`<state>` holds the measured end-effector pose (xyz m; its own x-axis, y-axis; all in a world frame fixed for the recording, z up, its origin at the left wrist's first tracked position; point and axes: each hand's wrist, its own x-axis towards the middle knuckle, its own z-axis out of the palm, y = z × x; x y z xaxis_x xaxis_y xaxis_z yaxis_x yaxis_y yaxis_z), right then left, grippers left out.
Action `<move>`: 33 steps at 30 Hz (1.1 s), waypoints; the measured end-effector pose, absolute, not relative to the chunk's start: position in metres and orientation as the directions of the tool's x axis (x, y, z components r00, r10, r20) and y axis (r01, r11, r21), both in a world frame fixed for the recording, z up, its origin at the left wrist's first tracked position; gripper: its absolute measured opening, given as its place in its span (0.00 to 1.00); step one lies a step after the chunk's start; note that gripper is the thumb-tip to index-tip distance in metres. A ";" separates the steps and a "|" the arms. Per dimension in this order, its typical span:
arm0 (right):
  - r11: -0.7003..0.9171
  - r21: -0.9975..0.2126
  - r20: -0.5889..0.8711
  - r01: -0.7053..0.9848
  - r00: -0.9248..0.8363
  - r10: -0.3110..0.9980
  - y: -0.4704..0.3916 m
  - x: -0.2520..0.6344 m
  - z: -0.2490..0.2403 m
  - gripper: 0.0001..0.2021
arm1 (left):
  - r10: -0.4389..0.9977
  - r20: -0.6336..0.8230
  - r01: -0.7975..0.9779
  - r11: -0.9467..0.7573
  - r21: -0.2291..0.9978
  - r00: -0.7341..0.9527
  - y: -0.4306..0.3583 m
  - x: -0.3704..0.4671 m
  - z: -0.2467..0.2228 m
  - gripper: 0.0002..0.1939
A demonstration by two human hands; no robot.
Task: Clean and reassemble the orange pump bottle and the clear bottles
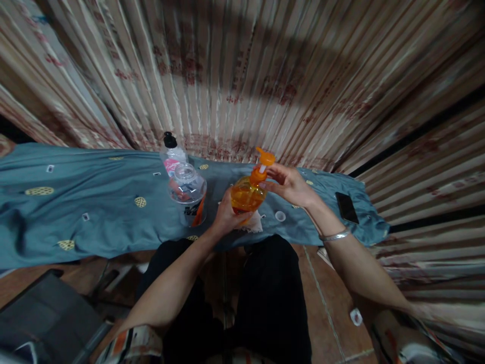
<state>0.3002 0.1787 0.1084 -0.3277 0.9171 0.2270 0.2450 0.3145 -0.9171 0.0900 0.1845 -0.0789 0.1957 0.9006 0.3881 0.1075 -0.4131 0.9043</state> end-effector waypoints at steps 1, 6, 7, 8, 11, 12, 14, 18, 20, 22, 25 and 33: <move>0.324 -0.912 0.234 0.253 -0.329 0.915 0.178 0.299 0.109 0.28 | 0.901 0.386 0.110 -0.411 0.905 0.198 0.184 0.090 -0.079 0.34; 0.386 -0.862 0.326 0.329 -0.225 0.918 0.173 0.291 0.103 0.25 | 0.901 0.385 0.117 -0.412 0.903 0.199 0.185 0.089 -0.082 0.33; 0.389 -0.850 0.345 0.354 -0.184 0.921 0.172 0.288 0.100 0.26 | 0.900 0.387 0.116 -0.414 0.903 0.198 0.186 0.090 -0.082 0.32; 0.387 -0.841 0.362 0.379 -0.139 0.922 0.172 0.285 0.097 0.27 | 0.900 0.388 0.113 -0.414 0.903 0.198 0.186 0.091 -0.083 0.32; 0.366 -0.823 0.405 0.434 -0.004 0.915 0.170 0.274 0.086 0.27 | 0.903 0.384 0.105 -0.409 0.907 0.194 0.188 0.093 -0.085 0.32; 0.358 -0.822 0.415 0.442 0.038 0.909 0.170 0.270 0.082 0.26 | 0.904 0.382 0.102 -0.406 0.908 0.193 0.188 0.094 -0.086 0.32; 0.342 -0.826 0.433 0.449 0.116 0.894 0.168 0.262 0.074 0.25 | 0.905 0.379 0.096 -0.402 0.911 0.193 0.189 0.095 -0.088 0.32; 0.303 -0.847 0.421 0.437 0.204 0.884 0.164 0.253 0.066 0.26 | 0.905 0.371 0.083 -0.394 0.915 0.209 0.189 0.095 -0.088 0.32; 0.306 -0.862 0.395 0.405 0.158 0.905 0.163 0.256 0.069 0.29 | 0.905 0.367 0.082 -0.391 0.917 0.214 0.189 0.094 -0.087 0.31; 0.333 -0.876 0.373 0.350 0.053 0.926 0.162 0.265 0.076 0.35 | 0.906 0.367 0.083 -0.391 0.917 0.213 0.189 0.093 -0.085 0.31; 0.332 -0.900 0.305 0.282 -0.137 0.942 0.162 0.281 0.092 0.35 | 0.905 0.373 0.080 -0.396 0.915 0.206 0.189 0.092 -0.082 0.31; 0.295 -0.906 0.328 0.303 0.063 0.943 0.170 0.274 0.071 0.31 | 0.910 0.361 0.069 -0.381 0.922 0.204 0.187 0.095 -0.082 0.31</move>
